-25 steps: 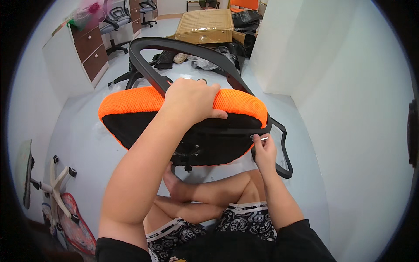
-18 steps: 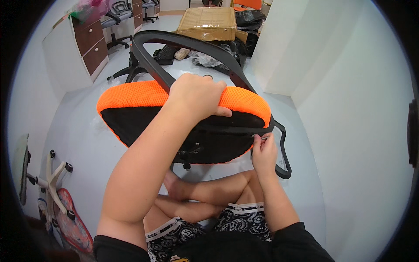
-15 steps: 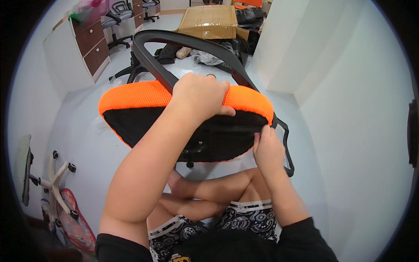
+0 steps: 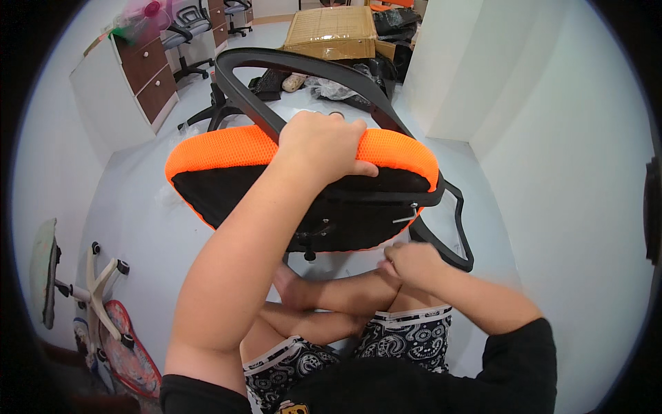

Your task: The person is assembling an orange and black office chair. They are sitting on the floor and using a tool to tighten screws on the underside of the chair seat.

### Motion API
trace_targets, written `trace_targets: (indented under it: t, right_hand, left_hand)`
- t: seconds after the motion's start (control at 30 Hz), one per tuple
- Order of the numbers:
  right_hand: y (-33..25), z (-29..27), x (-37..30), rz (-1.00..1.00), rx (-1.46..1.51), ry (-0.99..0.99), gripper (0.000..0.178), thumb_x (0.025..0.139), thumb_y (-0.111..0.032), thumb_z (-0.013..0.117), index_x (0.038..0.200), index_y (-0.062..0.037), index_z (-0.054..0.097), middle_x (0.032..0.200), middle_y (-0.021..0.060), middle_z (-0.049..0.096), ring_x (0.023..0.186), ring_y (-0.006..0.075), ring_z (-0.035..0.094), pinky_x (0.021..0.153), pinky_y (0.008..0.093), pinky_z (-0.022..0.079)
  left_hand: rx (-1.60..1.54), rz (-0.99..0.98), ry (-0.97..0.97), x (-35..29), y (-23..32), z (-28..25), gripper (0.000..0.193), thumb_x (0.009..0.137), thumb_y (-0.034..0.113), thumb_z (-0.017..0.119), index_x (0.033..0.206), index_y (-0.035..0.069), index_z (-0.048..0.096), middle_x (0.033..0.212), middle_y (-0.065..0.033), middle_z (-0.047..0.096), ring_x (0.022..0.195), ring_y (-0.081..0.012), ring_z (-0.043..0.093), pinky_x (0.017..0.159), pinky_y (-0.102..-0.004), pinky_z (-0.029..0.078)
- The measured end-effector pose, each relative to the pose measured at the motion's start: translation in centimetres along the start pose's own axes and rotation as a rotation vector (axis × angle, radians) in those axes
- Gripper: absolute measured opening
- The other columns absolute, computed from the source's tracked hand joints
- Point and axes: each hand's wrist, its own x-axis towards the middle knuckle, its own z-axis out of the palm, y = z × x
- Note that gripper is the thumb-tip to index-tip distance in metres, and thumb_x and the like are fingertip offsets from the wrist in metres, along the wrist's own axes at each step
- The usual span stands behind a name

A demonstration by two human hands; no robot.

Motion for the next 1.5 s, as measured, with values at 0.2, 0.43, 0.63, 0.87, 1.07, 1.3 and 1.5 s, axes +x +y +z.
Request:
trace_targets:
  t: [0.2, 0.43, 0.63, 0.87, 1.07, 1.3, 1.5]
  right_hand:
    - [-0.3, 3.6, 1.0, 0.395, 2.543, 0.079, 0.040, 0.097, -0.049, 0.047, 0.101, -0.0115, 0.059, 0.075, -0.0014, 0.051, 0.071, 0.0155, 0.054, 0.060, 0.0307, 0.042]
    - [-0.5, 2.9, 3.5, 0.257, 3.123, 0.341, 0.009, 0.093, -0.019, 0.047, 0.097, -0.0152, 0.055, 0.078, -0.0014, 0.054, 0.068, 0.0151, 0.052, 0.058, 0.0299, 0.041]
    - [1.8, 8.0, 5.5, 0.373, 1.352, 0.111, 0.024, 0.089, -0.028, 0.052, 0.103, -0.0097, 0.060, 0.089, 0.0044, 0.063, 0.075, 0.0181, 0.062, 0.065, 0.0362, 0.049]
    - [5.3, 12.6, 12.7, 0.130, -0.086, -0.843, 0.029, 0.086, -0.026, 0.060, 0.103, -0.0051, 0.072, 0.106, 0.0164, 0.070, 0.088, 0.0271, 0.069, 0.073, 0.0367, 0.054]
    - [8.9, 13.6, 11.7, 0.065, 0.019, -0.906, 0.034, 0.086, -0.030, 0.062, 0.107, -0.0045, 0.071, 0.107, 0.0145, 0.070, 0.089, 0.0243, 0.068, 0.076, 0.0355, 0.054]
    - [4.2, 15.7, 13.2, -0.230, 0.207, -0.892, 0.041, 0.085, -0.036, 0.064, 0.111, -0.0037, 0.069, 0.109, 0.0124, 0.069, 0.091, 0.0211, 0.068, 0.080, 0.0340, 0.053]
    - [3.5, 16.1, 14.7, -0.378, 0.259, -0.990, 0.047, 0.085, -0.040, 0.067, 0.114, -0.0031, 0.067, 0.111, 0.0105, 0.069, 0.092, 0.0183, 0.067, 0.083, 0.0328, 0.053]
  left_hand:
    - [0.068, -0.026, 0.011, 0.9, 0.4, 0.2, 0.063, 0.076, 0.067, 0.062, 0.104, 0.011, 0.061, 0.092, -0.0141, 0.068, 0.087, -0.0316, 0.067, 0.073, -0.0423, 0.053]
    - [0.137, 0.012, 0.122, 0.5, 0.1, 1.1, 0.063, 0.073, 0.067, 0.065, 0.107, 0.014, 0.063, 0.086, -0.0126, 0.068, 0.082, -0.0309, 0.068, 0.071, -0.0415, 0.054]
    - [0.196, -0.001, 0.033, 1.1, 0.7, 0.4, 0.069, 0.080, 0.065, 0.059, 0.126, 0.014, 0.055, 0.101, -0.0178, 0.066, 0.095, -0.0366, 0.064, 0.080, -0.0453, 0.050]
    - [0.219, -0.202, -0.249, 2.5, -0.3, -0.9, 0.064, 0.084, 0.063, 0.058, 0.121, 0.011, 0.059, 0.097, -0.0110, 0.068, 0.087, -0.0229, 0.066, 0.078, -0.0345, 0.051]
    - [0.129, 0.012, 0.083, 0.5, -4.5, 2.0, 0.070, 0.079, 0.064, 0.061, 0.129, 0.015, 0.055, 0.104, -0.0161, 0.066, 0.101, -0.0359, 0.062, 0.086, -0.0432, 0.047]
    - [0.141, 0.021, 0.081, 2.5, -3.5, 2.1, 0.074, 0.074, 0.064, 0.065, 0.127, 0.014, 0.055, 0.104, -0.0157, 0.065, 0.100, -0.0359, 0.062, 0.085, -0.0423, 0.046]
    - [-0.007, 0.001, 0.037, 1.4, -4.2, 1.8, 0.083, 0.070, 0.065, 0.068, 0.129, 0.008, 0.054, 0.106, -0.0175, 0.064, 0.102, -0.0329, 0.062, 0.088, -0.0370, 0.045]
